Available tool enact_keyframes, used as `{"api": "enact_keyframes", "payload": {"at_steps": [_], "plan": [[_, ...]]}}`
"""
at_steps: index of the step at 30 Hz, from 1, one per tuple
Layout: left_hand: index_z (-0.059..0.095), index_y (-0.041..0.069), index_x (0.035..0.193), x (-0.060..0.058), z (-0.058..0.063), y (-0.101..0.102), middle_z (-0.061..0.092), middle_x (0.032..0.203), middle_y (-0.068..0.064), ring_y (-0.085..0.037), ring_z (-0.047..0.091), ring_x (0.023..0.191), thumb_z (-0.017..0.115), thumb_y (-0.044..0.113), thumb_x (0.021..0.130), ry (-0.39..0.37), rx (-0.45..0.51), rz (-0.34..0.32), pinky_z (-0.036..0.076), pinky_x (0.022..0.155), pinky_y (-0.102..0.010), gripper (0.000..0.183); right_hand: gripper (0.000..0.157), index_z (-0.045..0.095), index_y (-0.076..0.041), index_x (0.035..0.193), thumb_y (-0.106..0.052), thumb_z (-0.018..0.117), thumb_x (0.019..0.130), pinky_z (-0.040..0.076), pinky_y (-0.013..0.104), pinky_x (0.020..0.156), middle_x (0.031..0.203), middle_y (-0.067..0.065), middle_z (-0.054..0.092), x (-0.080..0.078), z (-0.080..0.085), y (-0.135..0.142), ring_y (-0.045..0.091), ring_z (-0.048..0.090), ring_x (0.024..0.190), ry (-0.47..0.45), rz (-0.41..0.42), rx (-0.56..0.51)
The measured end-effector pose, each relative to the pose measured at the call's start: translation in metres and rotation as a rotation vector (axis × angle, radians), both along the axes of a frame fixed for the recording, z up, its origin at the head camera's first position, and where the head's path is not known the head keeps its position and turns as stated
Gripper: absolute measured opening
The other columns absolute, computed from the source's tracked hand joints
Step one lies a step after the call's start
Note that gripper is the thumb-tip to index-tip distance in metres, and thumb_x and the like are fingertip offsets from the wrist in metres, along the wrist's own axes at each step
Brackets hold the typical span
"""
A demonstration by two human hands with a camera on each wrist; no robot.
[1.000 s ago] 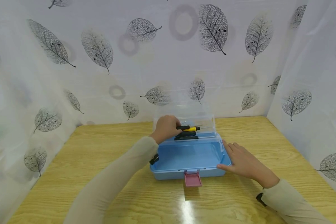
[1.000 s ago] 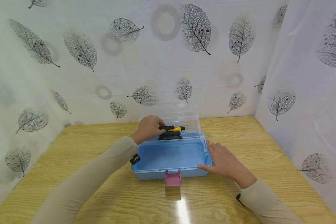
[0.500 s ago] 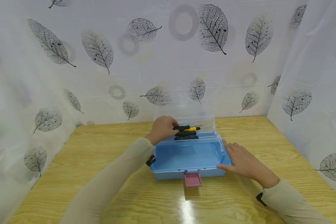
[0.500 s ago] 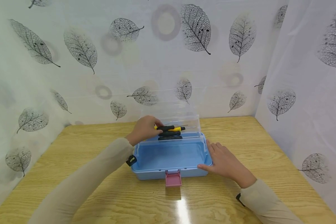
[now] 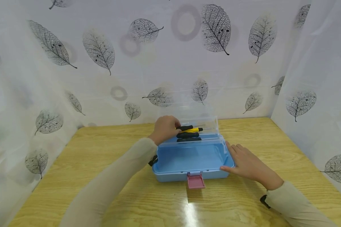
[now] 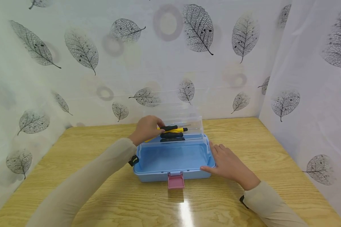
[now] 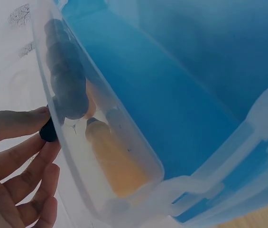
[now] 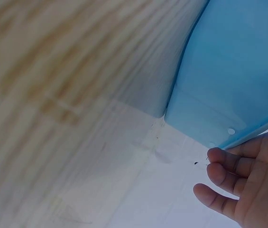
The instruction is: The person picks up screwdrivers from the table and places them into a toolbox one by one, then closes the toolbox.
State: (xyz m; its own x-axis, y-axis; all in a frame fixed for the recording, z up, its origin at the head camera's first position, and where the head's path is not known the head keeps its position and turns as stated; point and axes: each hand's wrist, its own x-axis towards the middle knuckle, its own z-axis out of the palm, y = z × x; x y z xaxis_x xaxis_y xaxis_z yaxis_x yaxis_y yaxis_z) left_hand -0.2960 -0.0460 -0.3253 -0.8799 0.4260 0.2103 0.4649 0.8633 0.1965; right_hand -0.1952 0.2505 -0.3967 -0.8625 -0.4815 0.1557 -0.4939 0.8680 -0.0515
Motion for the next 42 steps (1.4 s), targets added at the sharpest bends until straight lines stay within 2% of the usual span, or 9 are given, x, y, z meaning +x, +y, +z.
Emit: {"api": "enact_keyframes", "payload": {"at_steps": [9,21,30,42], "plan": [[0.076,0.017,0.092,-0.006,-0.003,0.006,0.074,0.086,0.003,-0.012,0.066,0.074,0.072,0.028,0.083,0.011,-0.022,-0.013,0.053,0.067,-0.028,0.015,0.098,0.026,0.01,0.143,-0.06,0.059,0.082,0.043,0.056,0.094,0.127,0.031,0.053,-0.001,0.002,-0.001,0.044,0.053,0.113,0.009,0.004,0.001],[0.077,0.013,0.09,-0.006,-0.002,0.011,0.074,0.084,-0.001,-0.015,0.067,0.072,0.07,0.019,0.084,0.041,-0.04,-0.039,0.054,0.066,-0.031,0.011,0.097,0.027,0.011,0.142,-0.059,0.059,0.082,0.042,0.056,0.096,0.128,0.031,0.052,-0.001,0.004,-0.001,0.044,0.052,0.115,-0.008,0.0,0.001],[0.076,0.013,0.094,-0.006,-0.001,0.016,0.074,0.088,-0.001,-0.015,0.069,0.076,0.068,0.019,0.086,0.037,-0.113,-0.012,0.056,0.07,-0.031,0.013,0.097,0.026,0.01,0.143,-0.059,0.059,0.082,0.042,0.056,0.096,0.128,0.03,0.053,0.0,0.003,-0.001,0.044,0.051,0.115,-0.009,0.003,-0.003],[0.076,0.013,0.094,-0.005,-0.002,0.014,0.075,0.088,-0.002,-0.016,0.069,0.075,0.067,0.019,0.087,0.029,-0.097,-0.022,0.056,0.069,-0.031,0.013,0.098,0.027,0.01,0.142,-0.059,0.06,0.082,0.043,0.056,0.095,0.127,0.03,0.054,0.0,0.002,-0.001,0.045,0.052,0.114,-0.007,-0.004,-0.005]]}}
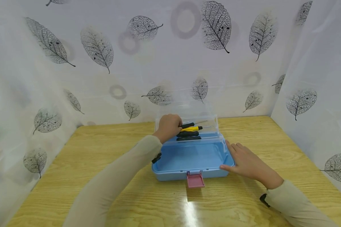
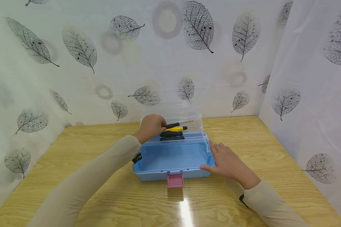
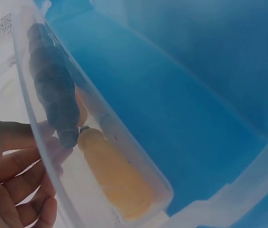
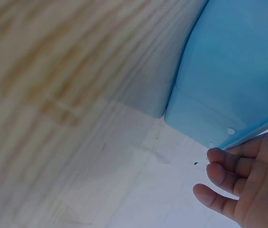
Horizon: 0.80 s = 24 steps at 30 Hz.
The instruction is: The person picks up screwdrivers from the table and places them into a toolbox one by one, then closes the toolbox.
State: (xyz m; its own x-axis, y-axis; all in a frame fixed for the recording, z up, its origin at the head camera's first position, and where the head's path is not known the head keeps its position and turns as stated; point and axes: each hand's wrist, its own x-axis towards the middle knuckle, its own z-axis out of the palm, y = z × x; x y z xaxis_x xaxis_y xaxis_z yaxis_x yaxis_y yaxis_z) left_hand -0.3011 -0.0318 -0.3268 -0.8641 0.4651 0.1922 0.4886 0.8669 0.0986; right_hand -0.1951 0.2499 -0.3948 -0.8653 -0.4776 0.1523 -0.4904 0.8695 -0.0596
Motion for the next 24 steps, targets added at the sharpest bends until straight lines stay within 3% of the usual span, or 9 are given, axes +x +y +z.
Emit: {"api": "enact_keyframes", "payload": {"at_steps": [5,16,24], "plan": [[0.076,0.012,0.096,0.002,0.001,-0.004,0.074,0.092,-0.003,-0.016,0.069,0.079,0.067,0.019,0.087,0.006,0.02,-0.014,0.056,0.072,-0.031,0.015,0.098,0.027,0.01,0.142,-0.059,0.06,0.082,0.043,0.056,0.095,0.128,0.03,0.053,0.0,0.0,0.0,0.045,0.052,0.114,-0.002,0.0,-0.001],[0.073,0.013,0.106,0.006,0.001,-0.016,0.073,0.104,0.0,-0.019,0.067,0.094,0.069,0.022,0.085,-0.07,0.083,0.014,0.054,0.081,-0.034,0.023,0.098,0.027,0.01,0.142,-0.059,0.06,0.082,0.043,0.056,0.094,0.125,0.031,0.054,0.0,0.0,0.0,0.044,0.053,0.113,0.021,0.006,0.006],[0.072,0.014,0.107,0.01,-0.001,-0.027,0.072,0.105,-0.001,-0.018,0.067,0.093,0.07,0.026,0.084,-0.068,0.107,0.017,0.054,0.071,-0.031,0.026,0.098,0.029,0.011,0.141,-0.061,0.059,0.081,0.045,0.053,0.092,0.121,0.029,0.056,0.0,0.002,0.0,0.041,0.055,0.109,0.024,0.009,0.024]]}}
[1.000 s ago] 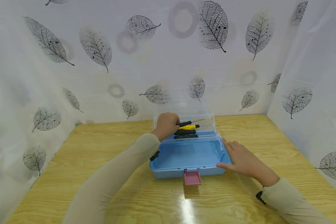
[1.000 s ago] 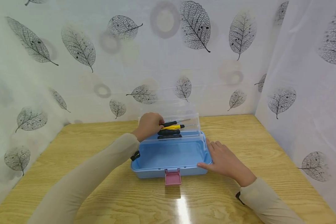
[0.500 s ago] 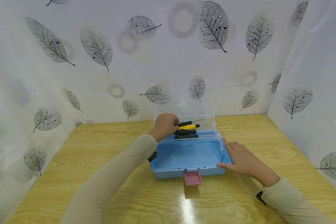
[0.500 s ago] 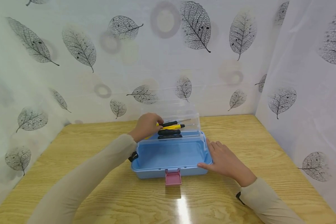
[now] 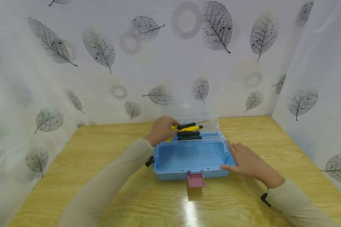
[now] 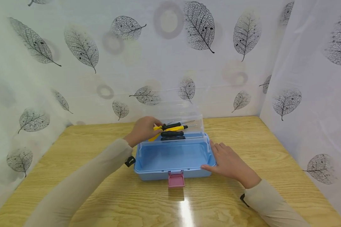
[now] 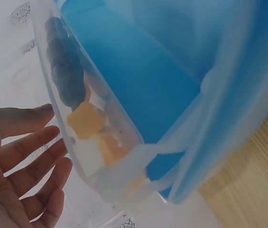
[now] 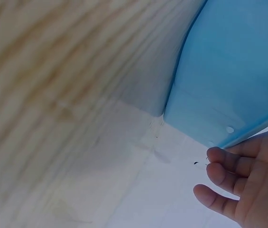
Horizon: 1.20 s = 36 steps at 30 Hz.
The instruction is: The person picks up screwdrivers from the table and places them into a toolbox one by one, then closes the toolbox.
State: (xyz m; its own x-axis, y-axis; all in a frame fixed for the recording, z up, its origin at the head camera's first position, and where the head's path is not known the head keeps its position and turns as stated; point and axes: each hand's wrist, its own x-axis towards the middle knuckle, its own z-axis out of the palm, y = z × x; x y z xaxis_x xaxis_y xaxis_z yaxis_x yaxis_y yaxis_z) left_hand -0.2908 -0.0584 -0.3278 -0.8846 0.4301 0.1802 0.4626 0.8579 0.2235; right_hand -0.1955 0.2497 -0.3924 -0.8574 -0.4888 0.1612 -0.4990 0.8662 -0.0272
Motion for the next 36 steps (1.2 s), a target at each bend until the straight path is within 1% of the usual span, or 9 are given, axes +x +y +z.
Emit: {"api": "enact_keyframes", "payload": {"at_steps": [4,7,13,16,20,23,28,30,36], "plan": [[0.072,0.013,0.107,0.002,0.0,-0.008,0.071,0.106,-0.002,-0.019,0.066,0.096,0.069,0.027,0.084,0.007,-0.002,0.001,0.054,0.078,-0.033,0.026,0.099,0.031,0.012,0.14,-0.063,0.058,0.081,0.045,0.054,0.092,0.122,0.031,0.056,0.0,0.004,-0.001,0.042,0.055,0.109,-0.011,-0.005,0.014],[0.072,0.013,0.107,0.004,0.001,-0.013,0.071,0.107,-0.002,-0.02,0.065,0.098,0.069,0.026,0.084,0.0,-0.007,0.019,0.053,0.081,-0.034,0.027,0.099,0.033,0.012,0.139,-0.063,0.058,0.08,0.046,0.054,0.09,0.122,0.031,0.055,0.0,0.005,-0.001,0.042,0.055,0.109,-0.014,-0.005,0.028],[0.07,0.014,0.111,0.009,0.004,-0.024,0.071,0.108,-0.002,-0.021,0.065,0.097,0.07,0.027,0.083,0.004,-0.013,0.053,0.053,0.077,-0.033,0.031,0.099,0.033,0.012,0.139,-0.065,0.056,0.08,0.044,0.056,0.091,0.123,0.031,0.055,-0.001,0.01,-0.001,0.043,0.054,0.111,-0.029,-0.017,0.061],[0.069,0.014,0.113,0.013,0.005,-0.029,0.071,0.108,-0.002,-0.021,0.066,0.095,0.069,0.028,0.084,0.02,-0.009,0.05,0.054,0.075,-0.033,0.032,0.099,0.033,0.012,0.139,-0.066,0.056,0.081,0.043,0.057,0.093,0.125,0.031,0.053,-0.001,0.013,-0.002,0.044,0.052,0.114,-0.041,-0.024,0.07],[0.068,0.015,0.115,0.019,0.006,-0.035,0.071,0.107,-0.004,-0.022,0.066,0.094,0.069,0.028,0.084,0.021,0.014,0.043,0.053,0.073,-0.033,0.034,0.1,0.035,0.012,0.138,-0.067,0.056,0.08,0.044,0.056,0.091,0.123,0.03,0.055,0.0,0.016,-0.002,0.043,0.053,0.112,-0.023,-0.011,0.083],[0.067,0.015,0.117,0.023,0.005,-0.039,0.071,0.107,-0.005,-0.021,0.065,0.093,0.07,0.029,0.084,0.02,0.037,0.039,0.053,0.075,-0.034,0.037,0.101,0.035,0.011,0.138,-0.067,0.056,0.079,0.044,0.055,0.09,0.122,0.03,0.055,-0.001,0.017,-0.001,0.042,0.054,0.111,-0.009,-0.006,0.087],[0.064,0.015,0.121,0.03,0.003,-0.045,0.07,0.106,-0.005,-0.019,0.063,0.088,0.068,0.034,0.085,0.051,0.031,0.038,0.052,0.073,-0.034,0.041,0.101,0.034,0.01,0.139,-0.067,0.056,0.079,0.044,0.056,0.092,0.125,0.03,0.054,-0.001,0.017,0.0,0.043,0.053,0.113,-0.009,-0.011,0.089],[0.062,0.015,0.123,0.033,0.003,-0.048,0.069,0.11,-0.005,-0.02,0.063,0.09,0.067,0.035,0.085,0.068,0.029,0.037,0.052,0.076,-0.035,0.043,0.1,0.034,0.011,0.139,-0.067,0.056,0.079,0.043,0.056,0.093,0.126,0.031,0.053,-0.001,0.018,0.0,0.044,0.052,0.114,-0.007,-0.011,0.092],[0.056,0.013,0.13,0.046,0.001,-0.057,0.068,0.114,-0.005,-0.025,0.061,0.105,0.067,0.035,0.086,0.136,0.062,0.026,0.05,0.091,-0.042,0.05,0.099,0.035,0.011,0.139,-0.066,0.057,0.08,0.043,0.057,0.093,0.124,0.031,0.053,-0.002,0.024,-0.001,0.044,0.052,0.113,0.008,-0.003,0.093]]}}
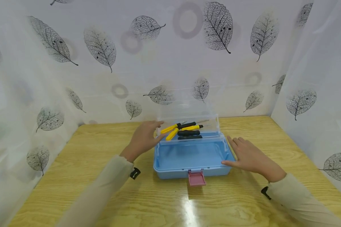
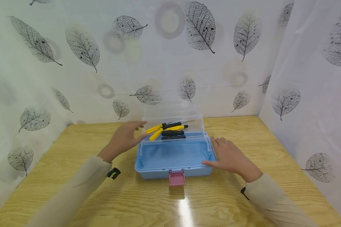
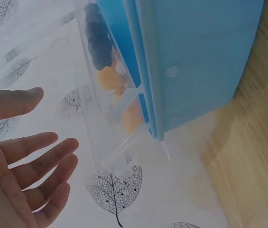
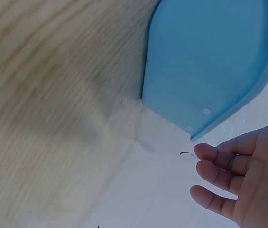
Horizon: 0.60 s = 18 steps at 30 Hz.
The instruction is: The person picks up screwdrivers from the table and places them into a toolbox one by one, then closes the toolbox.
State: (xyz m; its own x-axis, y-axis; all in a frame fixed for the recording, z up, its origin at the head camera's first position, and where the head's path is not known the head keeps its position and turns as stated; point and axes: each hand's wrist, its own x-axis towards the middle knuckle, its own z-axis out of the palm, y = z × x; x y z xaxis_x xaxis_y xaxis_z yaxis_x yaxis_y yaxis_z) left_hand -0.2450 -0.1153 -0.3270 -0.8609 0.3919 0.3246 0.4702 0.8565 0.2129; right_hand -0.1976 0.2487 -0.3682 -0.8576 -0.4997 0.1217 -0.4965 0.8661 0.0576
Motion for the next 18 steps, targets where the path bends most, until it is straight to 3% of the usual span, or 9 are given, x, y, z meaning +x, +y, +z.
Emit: {"api": "enact_keyframes", "payload": {"at_steps": [5,9,18], "plan": [[0.057,0.011,0.129,0.014,-0.005,-0.008,0.066,0.116,-0.009,-0.028,0.061,0.107,0.069,0.034,0.084,0.124,0.0,0.008,0.05,0.092,-0.044,0.053,0.098,0.035,0.011,0.138,-0.065,0.057,0.08,0.043,0.057,0.092,0.124,0.031,0.054,-0.002,0.006,0.0,0.044,0.053,0.112,0.012,-0.001,0.017],[0.056,0.01,0.129,0.022,-0.011,-0.013,0.066,0.114,-0.011,-0.029,0.061,0.104,0.07,0.038,0.082,0.224,-0.057,0.056,0.05,0.089,-0.045,0.057,0.096,0.035,0.012,0.138,-0.06,0.061,0.08,0.044,0.057,0.092,0.123,0.031,0.054,-0.005,0.01,0.001,0.043,0.053,0.11,0.014,-0.001,0.013],[0.057,0.007,0.127,0.028,-0.02,-0.02,0.065,0.111,-0.015,-0.034,0.058,0.104,0.065,0.046,0.081,0.317,-0.118,0.168,0.046,0.09,-0.049,0.06,0.084,0.033,0.011,0.14,-0.046,0.063,0.086,0.041,0.058,0.095,0.124,0.031,0.052,-0.02,0.019,0.001,0.045,0.051,0.112,0.036,-0.014,-0.089]]}}
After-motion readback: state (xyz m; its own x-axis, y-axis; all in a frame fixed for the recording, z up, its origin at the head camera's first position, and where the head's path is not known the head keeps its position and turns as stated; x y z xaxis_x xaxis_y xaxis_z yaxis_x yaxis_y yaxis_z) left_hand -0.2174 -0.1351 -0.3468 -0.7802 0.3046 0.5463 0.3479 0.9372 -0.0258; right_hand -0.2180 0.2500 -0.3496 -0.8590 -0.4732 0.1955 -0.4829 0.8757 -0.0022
